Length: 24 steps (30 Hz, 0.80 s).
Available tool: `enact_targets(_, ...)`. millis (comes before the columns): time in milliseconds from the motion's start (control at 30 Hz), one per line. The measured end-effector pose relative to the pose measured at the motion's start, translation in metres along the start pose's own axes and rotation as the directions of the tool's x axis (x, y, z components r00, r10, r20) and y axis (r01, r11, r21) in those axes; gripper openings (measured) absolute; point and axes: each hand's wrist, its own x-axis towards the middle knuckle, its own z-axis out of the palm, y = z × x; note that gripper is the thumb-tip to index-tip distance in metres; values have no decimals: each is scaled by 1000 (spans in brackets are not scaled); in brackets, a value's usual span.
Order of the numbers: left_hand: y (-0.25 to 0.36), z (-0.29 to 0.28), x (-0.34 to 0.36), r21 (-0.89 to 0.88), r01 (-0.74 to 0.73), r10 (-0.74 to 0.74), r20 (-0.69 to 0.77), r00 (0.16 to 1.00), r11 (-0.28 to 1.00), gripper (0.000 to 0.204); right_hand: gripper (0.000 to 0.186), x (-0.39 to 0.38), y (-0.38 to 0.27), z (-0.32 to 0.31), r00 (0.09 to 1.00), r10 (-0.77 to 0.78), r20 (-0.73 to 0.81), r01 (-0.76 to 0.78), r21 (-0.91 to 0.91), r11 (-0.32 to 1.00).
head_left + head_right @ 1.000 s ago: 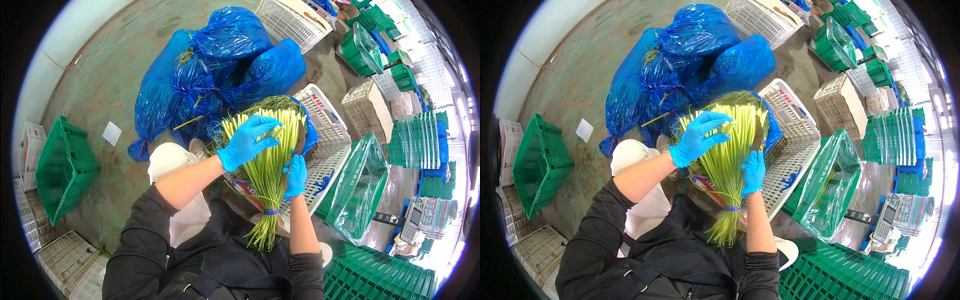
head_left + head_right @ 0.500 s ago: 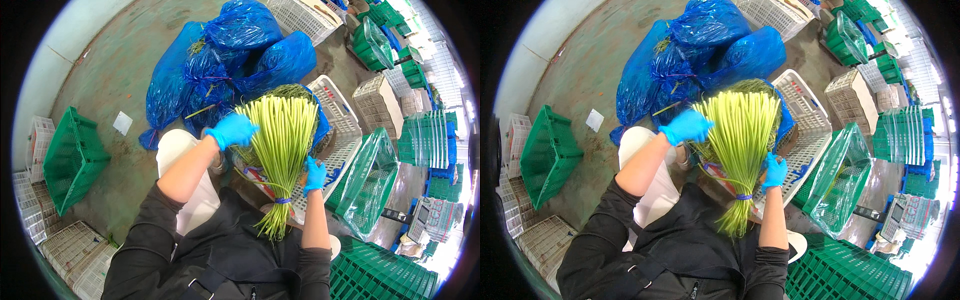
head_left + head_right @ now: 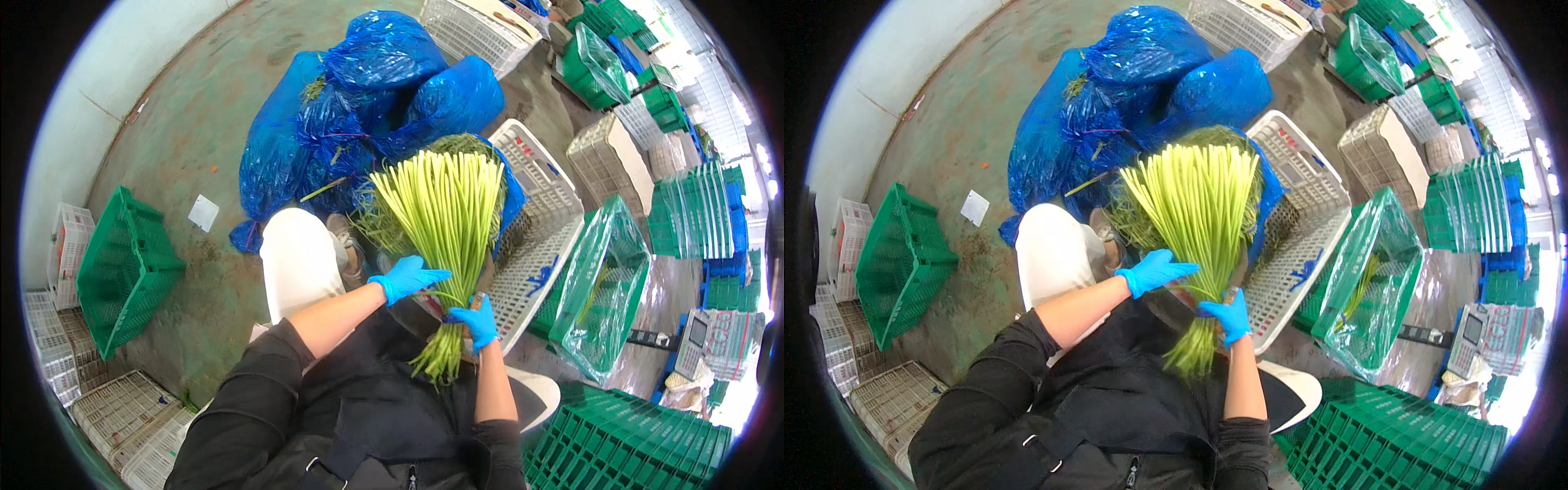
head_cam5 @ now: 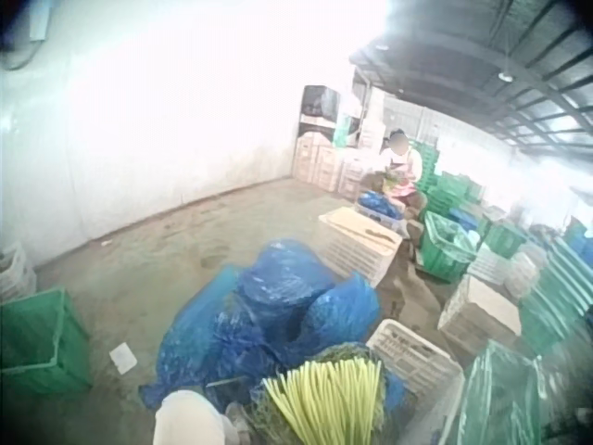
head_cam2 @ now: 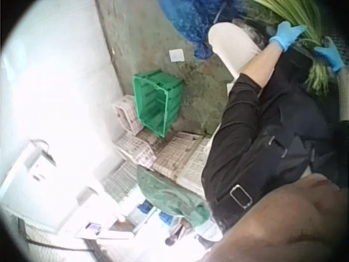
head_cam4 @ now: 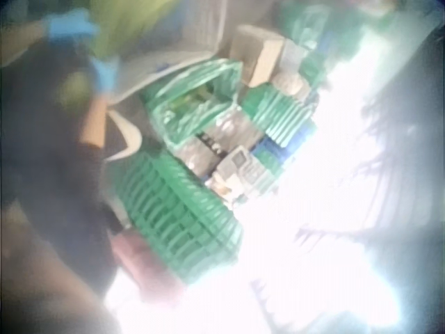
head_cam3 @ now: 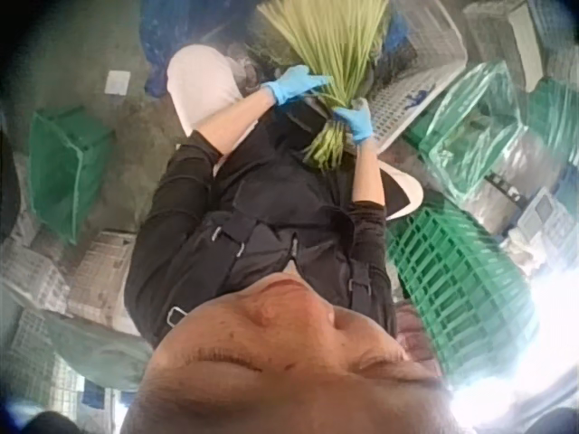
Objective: The person sits on the floor and uses a knife to trim the ends of long green vegetable stalks. They gather stalks into bundles, cut the ends, and place the trimmed stalks into a white basket.
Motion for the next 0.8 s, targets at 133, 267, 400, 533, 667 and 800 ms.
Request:
enact_targets(133, 9, 9, -5, -472, 65, 0, 136, 991, 879, 46, 58, -15, -20, 10, 1000, 1, 0, -1, -5, 1000)
enact_targets(267, 27, 12, -41, -553, -51, 99, 57, 993, 831, 37, 52, -48, -82, -17, 949, 73, 308, -118, 132, 984)
enact_targets(400, 15, 18, -70, -616, -222, 87, -241, 967, 756, 34, 49, -81, -104, -29, 927, 132, 352, -277, 402, 873)
enact_targets(533, 8, 43, -77, -980, 184, 60, 189, 980, 73, 52, 45, -88, -91, -21, 964, 5, 266, -168, 596, 786)
enact_targets(667, 42, 72, -40, -934, 349, 402, 293, 868, -73, 82, 39, -99, -87, -7, 820, -132, 557, -428, 750, 505)
enact_targets(800, 78, 97, -6, -892, 351, 617, 109, 780, -286, 91, 41, -153, -82, 12, 807, -258, 531, -466, 842, 272)
